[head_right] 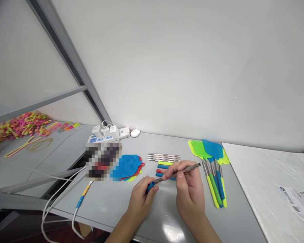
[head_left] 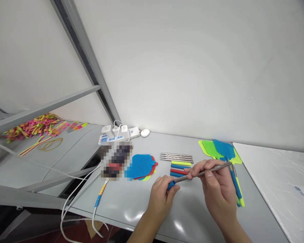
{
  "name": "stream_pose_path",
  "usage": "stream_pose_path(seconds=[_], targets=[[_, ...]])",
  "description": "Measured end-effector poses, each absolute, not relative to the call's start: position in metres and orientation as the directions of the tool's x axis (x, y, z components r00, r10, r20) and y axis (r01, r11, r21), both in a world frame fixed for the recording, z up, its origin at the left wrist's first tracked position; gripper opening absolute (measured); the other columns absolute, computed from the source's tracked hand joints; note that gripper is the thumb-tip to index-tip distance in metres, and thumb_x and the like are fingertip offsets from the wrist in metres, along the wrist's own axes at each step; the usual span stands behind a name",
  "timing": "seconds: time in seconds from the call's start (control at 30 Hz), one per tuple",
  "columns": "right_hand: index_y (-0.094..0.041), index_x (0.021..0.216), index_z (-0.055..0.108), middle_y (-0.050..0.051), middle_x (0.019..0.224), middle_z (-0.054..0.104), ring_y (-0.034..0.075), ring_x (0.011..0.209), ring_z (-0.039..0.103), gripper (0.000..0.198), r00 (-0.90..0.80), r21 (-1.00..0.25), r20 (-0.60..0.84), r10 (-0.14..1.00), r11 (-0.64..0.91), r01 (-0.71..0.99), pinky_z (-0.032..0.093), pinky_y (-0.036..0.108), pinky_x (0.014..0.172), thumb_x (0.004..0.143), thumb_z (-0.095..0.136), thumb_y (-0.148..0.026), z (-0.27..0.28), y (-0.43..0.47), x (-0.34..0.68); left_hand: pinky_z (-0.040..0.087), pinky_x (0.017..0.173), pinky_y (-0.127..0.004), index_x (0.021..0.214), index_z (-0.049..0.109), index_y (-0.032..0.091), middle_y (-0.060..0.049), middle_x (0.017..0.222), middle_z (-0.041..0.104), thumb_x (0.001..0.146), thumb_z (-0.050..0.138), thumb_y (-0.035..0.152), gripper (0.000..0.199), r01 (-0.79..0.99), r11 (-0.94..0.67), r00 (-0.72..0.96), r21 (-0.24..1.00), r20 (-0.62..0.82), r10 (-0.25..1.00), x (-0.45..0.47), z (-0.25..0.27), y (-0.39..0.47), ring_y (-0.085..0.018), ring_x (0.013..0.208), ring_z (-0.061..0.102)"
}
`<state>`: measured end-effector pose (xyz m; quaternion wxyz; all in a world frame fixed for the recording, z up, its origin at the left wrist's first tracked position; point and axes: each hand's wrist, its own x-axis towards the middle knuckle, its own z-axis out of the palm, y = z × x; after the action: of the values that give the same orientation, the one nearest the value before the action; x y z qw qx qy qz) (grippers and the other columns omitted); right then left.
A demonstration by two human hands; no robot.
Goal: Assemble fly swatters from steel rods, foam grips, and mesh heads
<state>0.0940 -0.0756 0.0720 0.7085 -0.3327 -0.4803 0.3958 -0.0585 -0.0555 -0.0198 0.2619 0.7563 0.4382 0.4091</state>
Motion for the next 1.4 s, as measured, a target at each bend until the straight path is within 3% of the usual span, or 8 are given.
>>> stream_pose_path(seconds=[0.27, 0.43, 0.5, 0.67, 0.8, 1.0, 1.23, 1.4], targets=[[-0.025, 0.096, 0.047, 0.001, 0.088, 0.061, 0.015, 0.082, 0.061, 0.008, 0.106, -0.921, 0.345, 0.932, 0.358, -0.151, 0.05, 0.037, 0.079, 0.1, 0.039, -0.025, 0.056, -0.077, 0.086, 0.04, 0.068, -0.03, 0.091, 0.06, 0.02, -0.003, 0.079, 0.063, 0.096, 0.044, 0.03, 0.021, 0.429, -0.493, 0.391, 0.756, 0.337, 0.857, -0.058, -0.019, -0.056, -0.019, 0.073, 0.054], [-0.024, 0.097, 0.053, 0.005, 0.1, 0.061, 0.018, 0.094, 0.058, 0.011, -0.069, -0.967, 0.231, 0.97, 0.237, 0.097, 0.048, 0.034, 0.083, 0.097, 0.042, -0.027, 0.05, -0.08, 0.081, 0.046, 0.079, -0.033, 0.111, 0.062, 0.02, -0.009, 0.101, 0.068, 0.095, 0.043, 0.026, 0.025, 0.339, -0.436, 0.393, 0.834, 0.296, 0.871, -0.06, -0.016, -0.055, -0.022, 0.09, 0.06], [-0.024, 0.1, 0.054, 0.005, 0.101, 0.061, 0.018, 0.096, 0.057, 0.012, -0.07, -0.972, 0.196, 0.978, 0.204, 0.121, 0.047, 0.034, 0.085, 0.096, 0.044, -0.028, 0.053, -0.081, 0.08, 0.047, 0.083, -0.034, 0.115, 0.062, 0.02, -0.009, 0.104, 0.068, 0.096, 0.044, 0.027, 0.028, 0.291, -0.399, 0.382, 0.869, 0.277, 0.881, -0.057, -0.013, -0.056, -0.023, 0.093, 0.061], [-0.023, 0.091, 0.056, 0.0, 0.078, 0.056, 0.014, 0.071, 0.053, 0.017, 0.04, -0.987, 0.146, 0.989, 0.148, -0.056, 0.046, 0.027, 0.065, 0.094, 0.048, -0.037, 0.069, -0.081, 0.079, 0.048, 0.075, -0.029, 0.098, 0.064, 0.016, -0.006, 0.091, 0.068, 0.098, 0.042, 0.033, 0.028, 0.125, -0.24, 0.342, 0.963, 0.185, 0.921, -0.03, -0.003, -0.065, -0.019, 0.082, 0.062], [-0.021, 0.066, 0.051, -0.003, 0.061, 0.045, 0.012, 0.058, 0.043, 0.035, 0.127, -0.991, 0.136, 0.983, 0.137, 0.007, 0.037, 0.024, 0.054, 0.092, 0.049, -0.045, 0.072, -0.079, 0.083, 0.048, 0.074, -0.03, 0.101, 0.061, 0.015, -0.007, 0.092, 0.066, 0.098, 0.042, 0.034, 0.027, 0.032, -0.151, 0.357, 0.988, 0.13, 0.925, -0.008, -0.002, -0.071, -0.02, 0.084, 0.06], [-0.021, 0.059, 0.038, -0.004, 0.057, 0.037, 0.012, 0.054, 0.035, 0.045, 0.195, -0.992, 0.118, 0.974, 0.106, 0.073, 0.031, 0.025, 0.051, 0.094, 0.044, -0.05, 0.059, -0.075, 0.089, 0.048, 0.078, -0.033, 0.093, 0.06, 0.016, -0.009, 0.093, 0.065, 0.096, 0.042, 0.028, 0.022, 0.113, -0.212, 0.368, 0.971, 0.158, 0.917, -0.007, -0.01, -0.071, -0.022, 0.085, 0.058], [-0.022, 0.06, 0.04, -0.004, 0.054, 0.041, 0.011, 0.052, 0.039, 0.044, 0.104, -0.965, 0.219, 0.97, 0.2, 0.167, 0.032, 0.024, 0.051, 0.097, 0.037, -0.045, 0.054, -0.07, 0.083, 0.047, 0.08, -0.033, 0.107, 0.065, 0.018, -0.009, 0.103, 0.07, 0.095, 0.041, 0.019, 0.027, 0.225, -0.177, 0.397, 0.958, 0.076, 0.915, -0.017, -0.011, -0.071, -0.023, 0.09, 0.062], [-0.022, 0.063, 0.044, -0.003, 0.056, 0.045, 0.012, 0.053, 0.042, 0.041, 0.032, -0.966, 0.185, 0.982, 0.176, 0.19, 0.034, 0.024, 0.052, 0.097, 0.037, -0.043, 0.048, -0.065, 0.084, 0.047, 0.07, -0.029, 0.105, 0.067, 0.019, -0.005, 0.088, 0.072, 0.092, 0.042, 0.015, 0.028, 0.27, -0.154, 0.381, 0.95, 0.041, 0.924, -0.022, -0.014, -0.07, -0.02, 0.072, 0.062]])
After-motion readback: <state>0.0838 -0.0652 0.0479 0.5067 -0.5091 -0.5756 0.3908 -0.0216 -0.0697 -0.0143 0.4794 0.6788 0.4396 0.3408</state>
